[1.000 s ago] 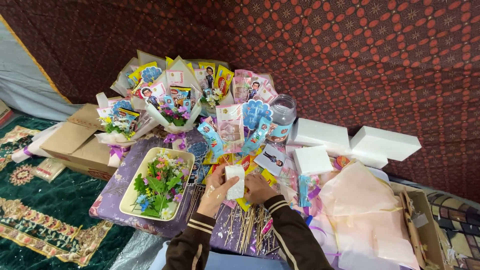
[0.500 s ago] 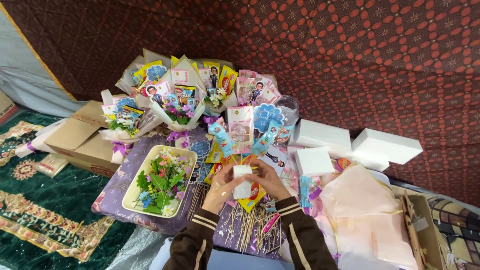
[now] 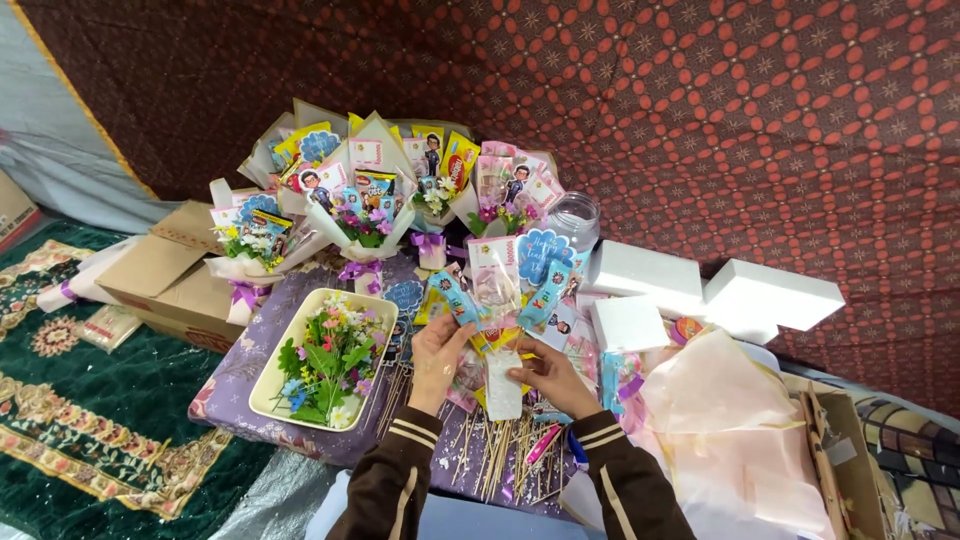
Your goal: Assembling a gift bouquet by arranging banknotes and decorative elements on sticks and wrapping them in paper.
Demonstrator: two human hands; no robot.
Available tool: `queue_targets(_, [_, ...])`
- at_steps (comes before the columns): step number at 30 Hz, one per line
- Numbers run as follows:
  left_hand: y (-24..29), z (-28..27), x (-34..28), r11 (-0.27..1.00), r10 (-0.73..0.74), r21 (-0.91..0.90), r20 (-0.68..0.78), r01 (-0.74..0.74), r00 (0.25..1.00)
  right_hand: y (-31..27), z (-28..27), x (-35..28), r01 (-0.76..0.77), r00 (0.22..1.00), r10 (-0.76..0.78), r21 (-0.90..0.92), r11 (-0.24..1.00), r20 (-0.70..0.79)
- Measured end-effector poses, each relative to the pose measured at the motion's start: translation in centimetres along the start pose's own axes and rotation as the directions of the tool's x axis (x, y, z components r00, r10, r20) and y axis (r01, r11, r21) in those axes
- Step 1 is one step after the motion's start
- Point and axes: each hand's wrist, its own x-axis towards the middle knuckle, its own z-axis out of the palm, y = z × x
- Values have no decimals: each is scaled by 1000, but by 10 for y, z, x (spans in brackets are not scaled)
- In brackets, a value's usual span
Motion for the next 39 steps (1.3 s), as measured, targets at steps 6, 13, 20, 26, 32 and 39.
queue_targets(6, [-16, 1, 2, 1000, 8, 26, 29, -9, 1000, 0, -1, -4, -6, 999, 6, 2, 1000, -32])
queue_targets(13, [-23, 5, -1, 998, -56, 39, 86, 52, 995, 2, -7, -9, -53, 996, 51, -17, 998, -75])
queue_targets(20, [-45, 10, 0, 991, -124, 70, 97, 117, 988, 25, -23, -11, -97, 992, 91, -76, 992, -85])
queue_targets(26, [-35, 20, -4, 988, -152, 43, 76, 150, 985, 31, -30, -13, -103, 990, 97, -60, 993, -98])
queue_targets(32, [-33, 25, -6, 988, -152, 45, 39, 150, 988, 31, -30, -15, -127, 987, 118, -84, 988, -106])
queue_targets(39, [-22, 18, -8, 961, -223, 186, 75, 206, 972, 21, -23, -16, -128, 987, 114, -114, 985, -115])
